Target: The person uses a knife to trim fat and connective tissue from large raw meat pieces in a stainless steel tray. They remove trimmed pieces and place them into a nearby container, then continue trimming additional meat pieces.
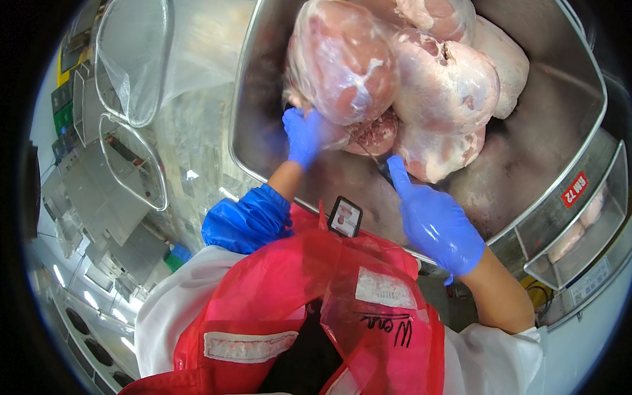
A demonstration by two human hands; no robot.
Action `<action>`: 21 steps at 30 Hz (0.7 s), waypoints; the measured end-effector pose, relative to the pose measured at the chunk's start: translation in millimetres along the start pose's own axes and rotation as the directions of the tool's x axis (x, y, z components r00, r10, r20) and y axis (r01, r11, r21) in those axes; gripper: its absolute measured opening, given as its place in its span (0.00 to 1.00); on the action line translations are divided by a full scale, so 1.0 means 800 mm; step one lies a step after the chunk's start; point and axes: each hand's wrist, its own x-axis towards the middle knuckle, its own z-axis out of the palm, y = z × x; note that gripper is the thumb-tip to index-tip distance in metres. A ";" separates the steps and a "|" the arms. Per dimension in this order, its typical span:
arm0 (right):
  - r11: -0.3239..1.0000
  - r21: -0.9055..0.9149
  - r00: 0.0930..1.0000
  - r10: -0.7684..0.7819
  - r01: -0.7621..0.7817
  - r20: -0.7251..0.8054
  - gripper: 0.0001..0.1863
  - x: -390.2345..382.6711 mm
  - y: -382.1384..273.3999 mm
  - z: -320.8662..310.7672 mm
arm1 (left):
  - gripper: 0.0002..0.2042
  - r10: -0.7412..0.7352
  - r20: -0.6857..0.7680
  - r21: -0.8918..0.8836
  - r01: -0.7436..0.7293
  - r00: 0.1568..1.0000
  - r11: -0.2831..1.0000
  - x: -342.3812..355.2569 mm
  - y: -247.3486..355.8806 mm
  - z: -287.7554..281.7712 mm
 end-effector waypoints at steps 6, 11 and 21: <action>0.994 0.050 0.986 0.100 -0.095 -0.130 0.36 0.031 0.029 0.108 | 0.22 0.135 -0.031 -0.026 -0.136 0.990 0.990 -0.006 -0.022 0.010; 0.998 -0.025 0.975 0.048 -0.054 -0.218 0.36 0.083 0.076 0.148 | 0.21 0.159 -0.012 -0.037 -0.159 0.987 0.987 -0.008 -0.018 0.006; 0.983 -0.045 0.983 0.179 -0.178 0.034 0.37 -0.014 0.023 0.032 | 0.22 0.175 -0.018 -0.004 -0.176 0.984 0.984 -0.012 -0.021 0.009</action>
